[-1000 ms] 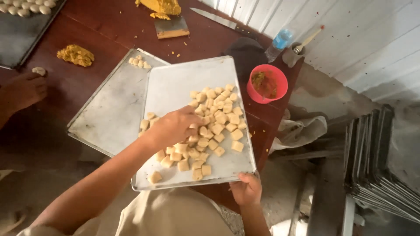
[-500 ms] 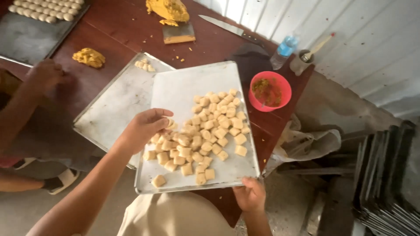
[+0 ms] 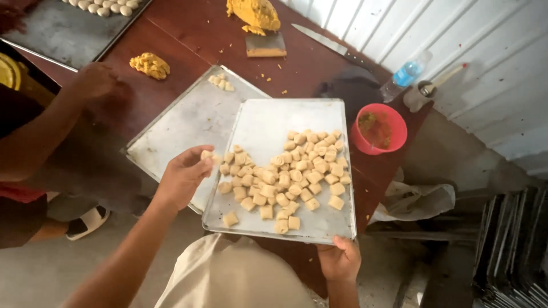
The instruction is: Filling small pieces of dough with a yellow paste and arranging them on metal baking trays.
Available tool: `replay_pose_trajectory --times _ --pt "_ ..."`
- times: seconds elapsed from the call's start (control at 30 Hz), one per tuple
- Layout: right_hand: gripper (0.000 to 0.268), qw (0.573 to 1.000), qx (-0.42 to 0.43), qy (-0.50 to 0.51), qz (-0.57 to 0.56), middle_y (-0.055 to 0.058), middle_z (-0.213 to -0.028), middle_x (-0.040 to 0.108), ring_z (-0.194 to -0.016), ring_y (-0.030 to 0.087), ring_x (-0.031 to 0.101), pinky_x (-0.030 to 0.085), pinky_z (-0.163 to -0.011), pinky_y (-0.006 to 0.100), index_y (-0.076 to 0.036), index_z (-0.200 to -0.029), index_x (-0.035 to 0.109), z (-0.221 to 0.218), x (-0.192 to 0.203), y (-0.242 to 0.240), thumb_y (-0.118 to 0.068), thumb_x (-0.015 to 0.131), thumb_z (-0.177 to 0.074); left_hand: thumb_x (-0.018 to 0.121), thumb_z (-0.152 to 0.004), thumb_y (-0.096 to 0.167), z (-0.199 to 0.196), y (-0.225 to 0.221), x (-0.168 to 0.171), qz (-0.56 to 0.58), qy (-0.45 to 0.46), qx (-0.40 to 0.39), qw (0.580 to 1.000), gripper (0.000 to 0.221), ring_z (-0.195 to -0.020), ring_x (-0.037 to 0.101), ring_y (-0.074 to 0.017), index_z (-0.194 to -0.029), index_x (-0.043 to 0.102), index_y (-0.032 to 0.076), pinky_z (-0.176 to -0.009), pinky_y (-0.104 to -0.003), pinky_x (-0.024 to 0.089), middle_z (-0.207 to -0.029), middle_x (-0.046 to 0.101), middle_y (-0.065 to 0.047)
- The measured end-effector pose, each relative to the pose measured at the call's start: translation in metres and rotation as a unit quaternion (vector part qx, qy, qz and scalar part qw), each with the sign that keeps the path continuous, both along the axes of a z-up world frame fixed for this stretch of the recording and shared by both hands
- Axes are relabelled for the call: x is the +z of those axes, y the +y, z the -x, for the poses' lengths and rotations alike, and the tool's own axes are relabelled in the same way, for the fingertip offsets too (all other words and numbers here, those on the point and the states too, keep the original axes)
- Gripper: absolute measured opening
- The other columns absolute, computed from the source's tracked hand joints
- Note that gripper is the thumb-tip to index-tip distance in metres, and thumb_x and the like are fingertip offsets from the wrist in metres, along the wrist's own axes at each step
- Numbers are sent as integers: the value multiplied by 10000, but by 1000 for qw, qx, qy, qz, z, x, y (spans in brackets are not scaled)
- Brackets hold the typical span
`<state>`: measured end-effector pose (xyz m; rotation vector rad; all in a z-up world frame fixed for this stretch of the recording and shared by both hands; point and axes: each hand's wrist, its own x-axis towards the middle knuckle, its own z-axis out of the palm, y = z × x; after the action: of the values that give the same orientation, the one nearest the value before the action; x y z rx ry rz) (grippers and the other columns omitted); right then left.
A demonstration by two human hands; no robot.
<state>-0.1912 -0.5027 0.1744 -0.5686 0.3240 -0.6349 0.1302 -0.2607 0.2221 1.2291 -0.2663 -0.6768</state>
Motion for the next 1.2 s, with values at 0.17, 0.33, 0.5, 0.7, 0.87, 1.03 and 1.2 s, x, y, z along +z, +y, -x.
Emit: replay_pose_trajectory --times 0.17,0.33,0.5,0.7,0.87,1.03,1.2 --pt "789 1000 -19 18 1 219 -1429 569 -1249 408 603 519 -981 587 50 -1528 373 -30 -1 34 -115 551 -777 590 -994 110 -17 28 29 -6 51 38 998 440 -837 562 -114 -1409 558 -32 -779 -266 483 -1080 694 -61" --pt "776 999 -44 25 14 235 -1400 588 -1192 422 630 563 -901 579 64 -1521 377 -61 1 67 -129 559 -792 589 -988 117 -57 62 -9 1 72 32 997 446 -823 565 -92 -1406 554 -35 -779 -242 491 -1052 685 -30" --pt "714 998 -69 10 7 249 -1400 594 -1205 422 633 559 -933 571 97 -1511 393 -74 -17 103 -128 556 -854 644 -1007 192 -80 79 -15 -122 -28 38 991 341 -731 546 -101 -1271 701 -17 -685 -250 460 -879 648 -22" --pt "671 995 -79 12 -61 195 -1405 604 -1246 389 626 514 -1035 578 46 -1489 417 -91 -32 166 -147 577 -867 647 -1028 210 -113 95 -43 -212 -92 10 973 273 -722 548 -97 -1192 762 25 -654 -255 442 -809 640 -29" --pt "621 989 -69 71 -113 161 -1395 622 -1270 346 617 495 -1089 563 -5 -1468 465 -98 -39 213 -138 624 -882 644 -1051 186 -127 90 -49 -221 -82 -22 972 247 -768 567 -96 -1212 736 24 -696 -252 466 -883 653 -20" --pt "548 983 -61 87 -148 128 -1347 652 -1254 319 635 501 -1085 565 -68 -1413 529 -106 -63 235 -89 633 -876 645 -1044 149 -129 91 -34 -176 -37 -19 983 250 -870 622 -85 -1247 696 13 -781 -232 519 -1032 691 -7" --pt "365 979 -47 112 -163 146 -1198 706 -1130 340 681 554 -992 594 -28 -1279 586 -95 -95 233 -69 620 -918 675 -978 95 -113 95 -33 -223 -47 -15 974 284 -820 640 -100 -1251 695 17 -682 -256 495 -962 711 -25"
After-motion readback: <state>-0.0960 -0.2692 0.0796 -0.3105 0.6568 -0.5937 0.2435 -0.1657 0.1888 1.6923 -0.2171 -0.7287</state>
